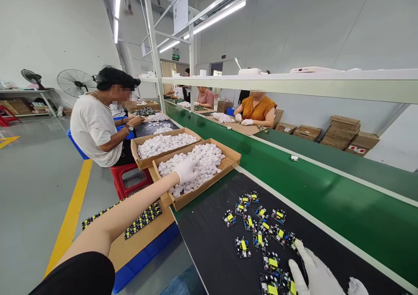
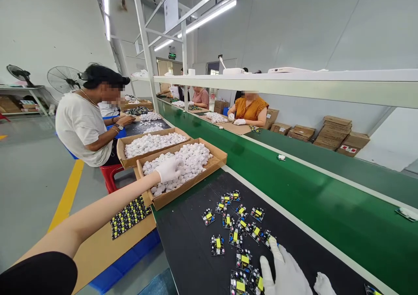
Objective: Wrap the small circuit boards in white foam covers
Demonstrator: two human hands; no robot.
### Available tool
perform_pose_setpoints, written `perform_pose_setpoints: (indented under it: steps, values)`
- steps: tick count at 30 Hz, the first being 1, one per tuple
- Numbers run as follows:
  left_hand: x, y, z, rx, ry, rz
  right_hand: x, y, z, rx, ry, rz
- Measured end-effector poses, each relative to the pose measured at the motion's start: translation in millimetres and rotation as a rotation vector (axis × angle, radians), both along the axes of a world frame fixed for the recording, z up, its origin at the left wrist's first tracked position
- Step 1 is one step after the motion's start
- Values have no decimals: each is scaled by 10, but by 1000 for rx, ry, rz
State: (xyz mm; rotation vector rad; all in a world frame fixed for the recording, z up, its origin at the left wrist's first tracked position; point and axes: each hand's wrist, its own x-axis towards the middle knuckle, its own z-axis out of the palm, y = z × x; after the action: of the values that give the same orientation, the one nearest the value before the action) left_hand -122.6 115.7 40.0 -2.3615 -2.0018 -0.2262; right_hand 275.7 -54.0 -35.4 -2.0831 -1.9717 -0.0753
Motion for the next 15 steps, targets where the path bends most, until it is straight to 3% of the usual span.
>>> perform_pose_setpoints:
  steps: [7, 15]
  values:
    - [-32, 25, -19, -25, 85, 6, -3, 10, 11, -28, 17, -11]
    - [74, -49, 70, 56, 122, -31, -32, 2, 47, -39, 21, -8]
